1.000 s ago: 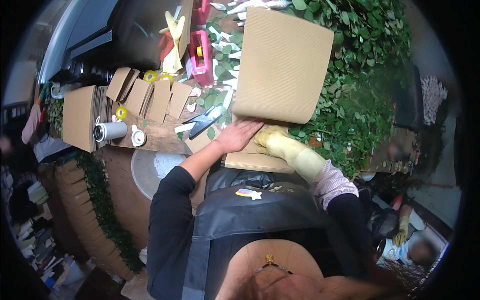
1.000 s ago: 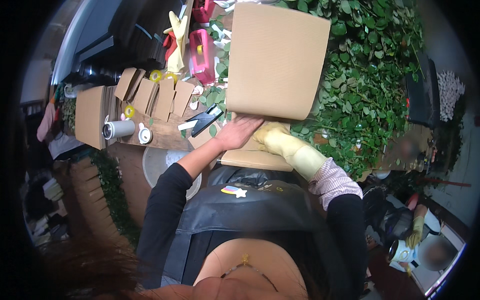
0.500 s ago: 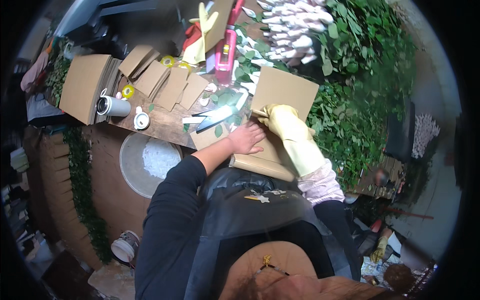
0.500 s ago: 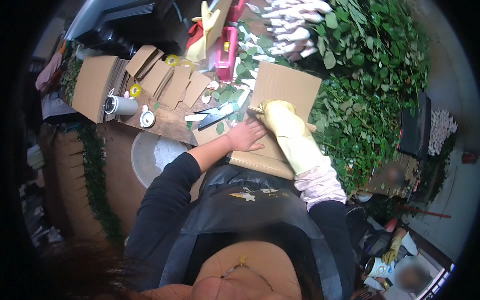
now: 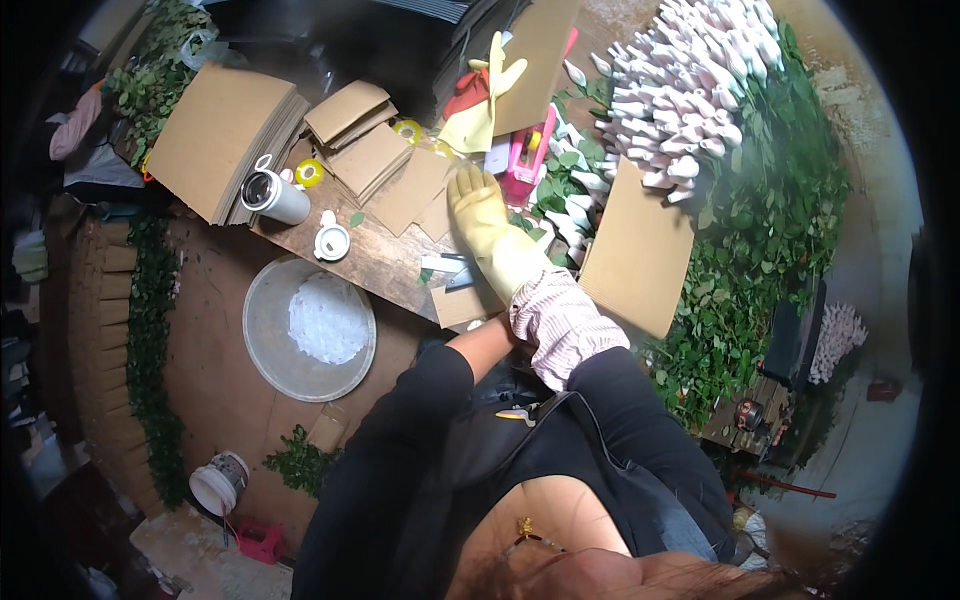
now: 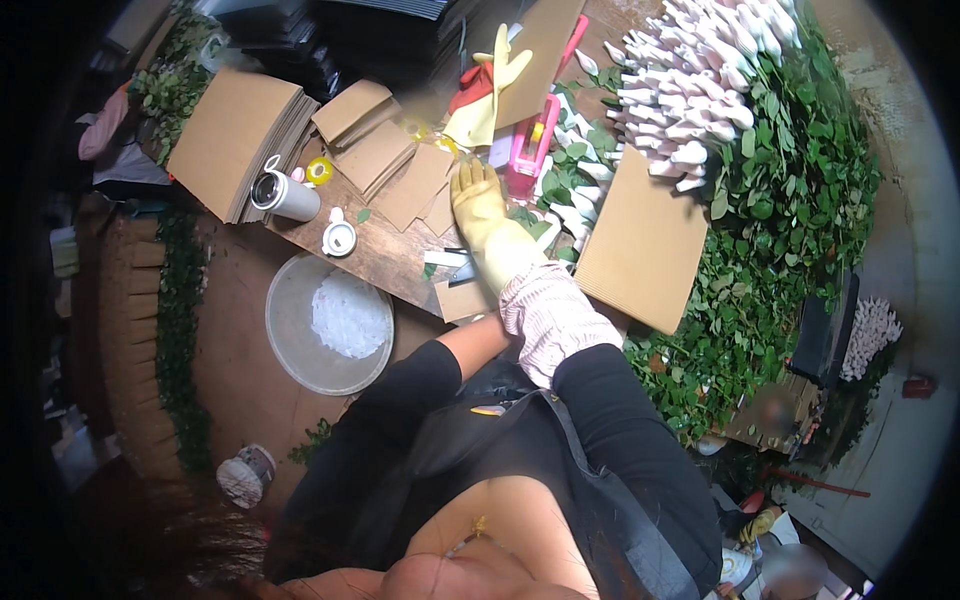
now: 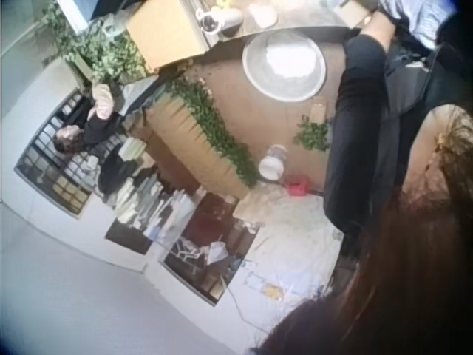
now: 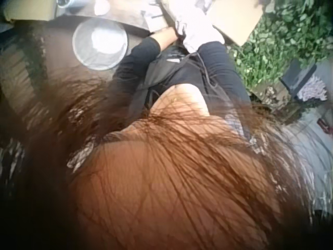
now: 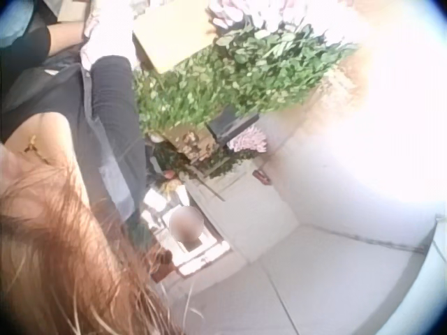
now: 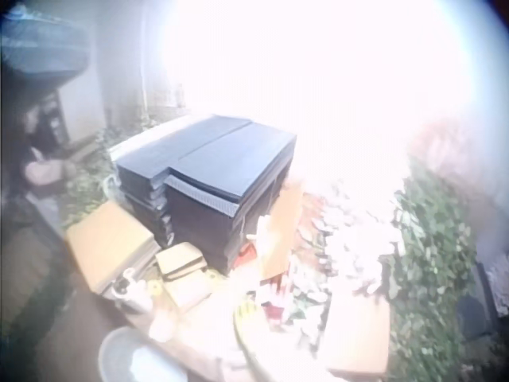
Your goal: The person arranges white flowers and green leaves into a black tray and then into a cardboard box. They handle the flowers and leaves by hand, placing them carefully into the containers.
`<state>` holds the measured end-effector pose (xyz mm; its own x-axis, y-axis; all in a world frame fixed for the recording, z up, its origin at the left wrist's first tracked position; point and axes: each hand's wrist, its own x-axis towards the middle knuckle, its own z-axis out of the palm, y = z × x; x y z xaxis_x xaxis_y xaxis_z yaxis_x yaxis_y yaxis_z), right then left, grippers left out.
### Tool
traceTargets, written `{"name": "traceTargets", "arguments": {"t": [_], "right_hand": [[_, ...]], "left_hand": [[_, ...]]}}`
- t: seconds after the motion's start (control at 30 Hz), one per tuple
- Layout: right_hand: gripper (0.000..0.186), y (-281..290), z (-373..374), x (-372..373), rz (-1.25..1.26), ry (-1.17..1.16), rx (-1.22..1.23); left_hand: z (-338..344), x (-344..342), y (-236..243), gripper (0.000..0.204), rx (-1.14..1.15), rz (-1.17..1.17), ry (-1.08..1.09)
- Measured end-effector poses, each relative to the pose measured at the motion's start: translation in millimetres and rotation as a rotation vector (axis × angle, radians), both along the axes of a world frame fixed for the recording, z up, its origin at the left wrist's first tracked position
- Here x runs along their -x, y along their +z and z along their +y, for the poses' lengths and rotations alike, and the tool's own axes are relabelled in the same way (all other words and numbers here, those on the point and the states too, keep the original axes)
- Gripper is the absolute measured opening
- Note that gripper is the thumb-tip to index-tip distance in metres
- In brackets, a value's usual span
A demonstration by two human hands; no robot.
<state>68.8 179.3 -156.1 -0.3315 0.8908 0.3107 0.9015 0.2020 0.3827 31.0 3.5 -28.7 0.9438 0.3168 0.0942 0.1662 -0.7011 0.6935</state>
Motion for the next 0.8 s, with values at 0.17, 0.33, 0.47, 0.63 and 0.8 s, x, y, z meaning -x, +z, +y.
{"name": "traceTargets", "arguments": {"t": [0.17, 0.33, 0.47, 0.63, 0.8], "right_hand": [[0.019, 79.1, -37.0, 34.4, 0.273, 0.35, 0.24], [0.024, 223.6, -107.8, 18.2, 0.5, 0.209, 0.22], [0.02, 277.1, -211.4, -53.5, 0.738, 0.08, 0.485], [0.023, 239.0, -268.2, -102.0, 1.474, -0.816, 0.964], [0.02, 192.3, -268.6, -142.4, 1.708, -0.785, 1.217]], "left_hand": [[13.5, 10.2, -11.1, 0.06, 0.036, 0.033, 0.064], [18.0, 11.1, -6.8, 0.055, 0.044, 0.099, -0.005], [26.6, 13.9, 45.1, 0.052, 0.162, 0.375, -0.209], [5.0, 13.8, -66.2, 0.05, -0.279, 0.102, -0.1], [6.2, 11.5, -59.9, 0.051, -0.344, 0.119, -0.156]]}}
